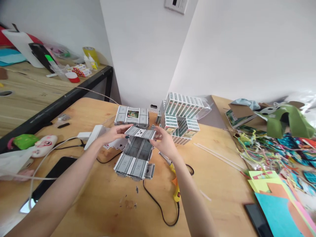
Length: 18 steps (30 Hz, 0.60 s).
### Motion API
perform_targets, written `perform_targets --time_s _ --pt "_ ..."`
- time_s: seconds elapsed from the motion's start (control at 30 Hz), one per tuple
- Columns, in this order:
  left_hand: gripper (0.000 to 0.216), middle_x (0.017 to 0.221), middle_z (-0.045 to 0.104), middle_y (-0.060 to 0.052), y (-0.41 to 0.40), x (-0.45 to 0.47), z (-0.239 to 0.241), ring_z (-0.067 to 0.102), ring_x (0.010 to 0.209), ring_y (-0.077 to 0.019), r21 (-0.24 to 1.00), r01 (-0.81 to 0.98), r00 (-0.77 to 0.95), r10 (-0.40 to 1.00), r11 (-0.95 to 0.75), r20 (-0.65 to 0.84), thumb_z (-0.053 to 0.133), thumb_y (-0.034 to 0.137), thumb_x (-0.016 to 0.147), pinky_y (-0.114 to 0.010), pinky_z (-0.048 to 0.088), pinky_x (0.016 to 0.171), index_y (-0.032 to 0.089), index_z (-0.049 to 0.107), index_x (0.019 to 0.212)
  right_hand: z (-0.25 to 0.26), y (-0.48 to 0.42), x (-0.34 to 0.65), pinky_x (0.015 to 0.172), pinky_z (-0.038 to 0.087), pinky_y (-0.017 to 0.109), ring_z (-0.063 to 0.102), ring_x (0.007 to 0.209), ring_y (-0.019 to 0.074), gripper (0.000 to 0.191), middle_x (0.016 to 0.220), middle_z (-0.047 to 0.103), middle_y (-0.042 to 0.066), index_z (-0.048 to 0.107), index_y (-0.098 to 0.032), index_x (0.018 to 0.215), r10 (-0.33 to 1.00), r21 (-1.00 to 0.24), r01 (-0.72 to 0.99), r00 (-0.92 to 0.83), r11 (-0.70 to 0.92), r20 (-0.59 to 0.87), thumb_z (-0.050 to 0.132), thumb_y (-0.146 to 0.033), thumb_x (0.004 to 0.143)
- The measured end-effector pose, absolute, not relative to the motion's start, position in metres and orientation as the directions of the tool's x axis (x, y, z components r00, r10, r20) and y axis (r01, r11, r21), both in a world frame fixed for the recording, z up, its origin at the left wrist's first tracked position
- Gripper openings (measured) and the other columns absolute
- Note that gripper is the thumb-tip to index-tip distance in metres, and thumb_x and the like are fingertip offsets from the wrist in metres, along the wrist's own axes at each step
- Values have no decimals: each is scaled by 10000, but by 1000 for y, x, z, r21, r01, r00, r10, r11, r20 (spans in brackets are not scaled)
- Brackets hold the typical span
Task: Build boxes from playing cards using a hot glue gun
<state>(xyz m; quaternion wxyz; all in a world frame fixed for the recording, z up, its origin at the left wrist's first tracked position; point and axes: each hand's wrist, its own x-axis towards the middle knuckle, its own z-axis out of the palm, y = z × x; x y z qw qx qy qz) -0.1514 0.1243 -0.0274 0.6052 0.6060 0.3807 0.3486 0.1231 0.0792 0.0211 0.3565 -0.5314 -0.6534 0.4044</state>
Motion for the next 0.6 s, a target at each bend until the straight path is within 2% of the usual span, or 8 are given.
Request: perform_targets --time_s 0.2,0.37,0.6 --pt "645 1367 479 -91 126 -151 -33 461 1247 -268 995 97 480 877 -28 -22 720 291 669 -459 338 1060 213 516 1276 10 77 131 801 546 350 638 928 215 445 1017 679 87 620 -183 1107 995 -923 381 -97 47 10 702 -317 691" --pt "636 1373 478 -84 125 -145 -41 450 1258 -256 996 81 464 886 -39 -3 710 295 685 -456 303 1081 210 507 1282 2 71 134 802 540 362 631 950 215 342 1131 659 66 671 -232 1043 994 -886 454 -88 92 59 678 -335 716" --pt "655 1381 468 -95 127 -138 -48 454 1252 -266 998 57 442 897 -9 -18 725 332 664 -447 313 1070 202 519 1271 -18 72 142 897 499 382 631 1038 240 383 1079 688 85 653 -197 1075 997 -971 239 -79 -3 -22 691 -311 711"
